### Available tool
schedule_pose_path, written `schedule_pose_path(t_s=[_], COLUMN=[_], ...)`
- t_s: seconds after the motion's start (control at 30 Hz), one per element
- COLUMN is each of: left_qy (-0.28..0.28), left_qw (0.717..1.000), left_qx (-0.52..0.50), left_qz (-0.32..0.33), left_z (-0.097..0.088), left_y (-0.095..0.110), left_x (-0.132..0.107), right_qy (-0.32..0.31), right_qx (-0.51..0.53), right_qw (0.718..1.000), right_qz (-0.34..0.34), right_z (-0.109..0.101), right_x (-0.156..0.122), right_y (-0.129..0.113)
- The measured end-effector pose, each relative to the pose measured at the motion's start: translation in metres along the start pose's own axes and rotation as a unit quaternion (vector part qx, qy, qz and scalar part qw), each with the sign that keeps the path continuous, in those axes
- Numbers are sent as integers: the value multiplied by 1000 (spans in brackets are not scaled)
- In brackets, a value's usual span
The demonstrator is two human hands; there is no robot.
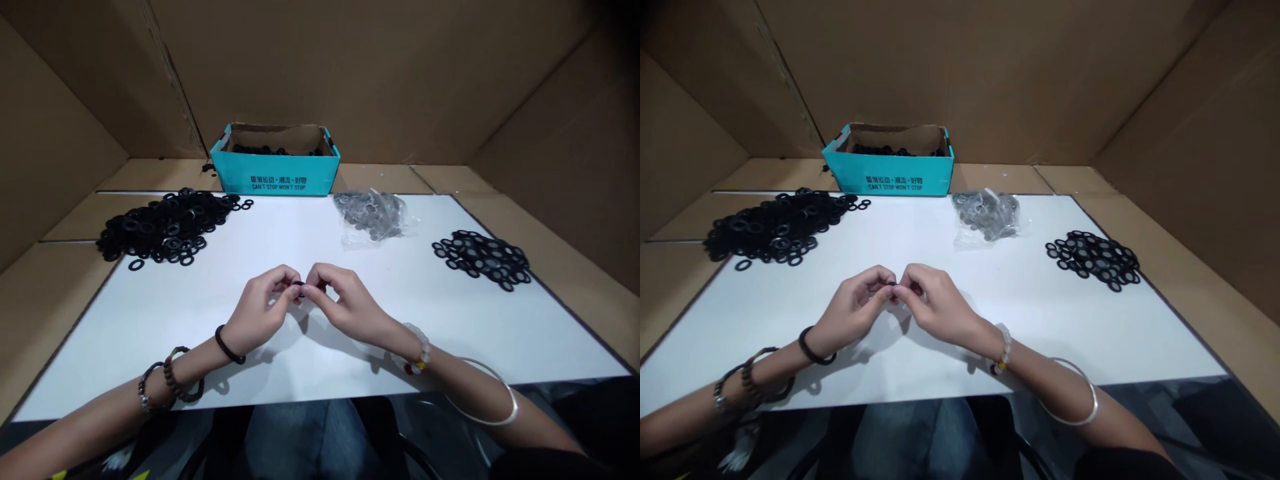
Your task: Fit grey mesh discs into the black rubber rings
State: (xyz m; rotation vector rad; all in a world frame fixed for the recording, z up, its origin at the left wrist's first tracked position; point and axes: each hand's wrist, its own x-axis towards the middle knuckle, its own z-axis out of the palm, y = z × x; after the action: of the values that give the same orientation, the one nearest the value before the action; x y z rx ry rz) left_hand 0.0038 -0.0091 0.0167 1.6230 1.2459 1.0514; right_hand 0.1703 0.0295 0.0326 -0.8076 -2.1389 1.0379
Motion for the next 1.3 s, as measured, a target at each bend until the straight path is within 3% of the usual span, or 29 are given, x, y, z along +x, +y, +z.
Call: schedule_pose_path(t_s=[0.13, 0.33, 0.5, 0.7, 0.93, 1.1, 1.2, 1.3], left_qy=[-21, 32, 53, -19, 25, 31, 56, 37], left_qw=[999, 998, 991, 975, 976, 979, 985, 981], left_qx=[6, -23, -100, -180, -182, -166, -140, -162], left_qz=[-28, -39, -75, -125, -120, -116, -78, -101], left_z=[0, 0, 2, 0, -4, -7, -9, -10], left_y=[-2, -3, -2, 2, -1, 3, 7, 5], left_x=[1, 5, 4, 6, 9, 10, 11, 10], right_qy=[42, 41, 36, 6, -32, -19, -14, -10], right_qx=[-48, -82, -40, 27, -68, -95, -69, -51], right_qw=[997, 994, 998, 999, 997, 992, 994, 997], right_qz=[-41, -55, -8, 40, -30, -86, -81, -60], right_z=[6, 7, 9, 5, 5, 7, 7, 8], right_x=[-1, -1, -4, 0, 1, 0, 0, -1], right_y=[5, 4, 5, 10, 13, 12, 11, 12])
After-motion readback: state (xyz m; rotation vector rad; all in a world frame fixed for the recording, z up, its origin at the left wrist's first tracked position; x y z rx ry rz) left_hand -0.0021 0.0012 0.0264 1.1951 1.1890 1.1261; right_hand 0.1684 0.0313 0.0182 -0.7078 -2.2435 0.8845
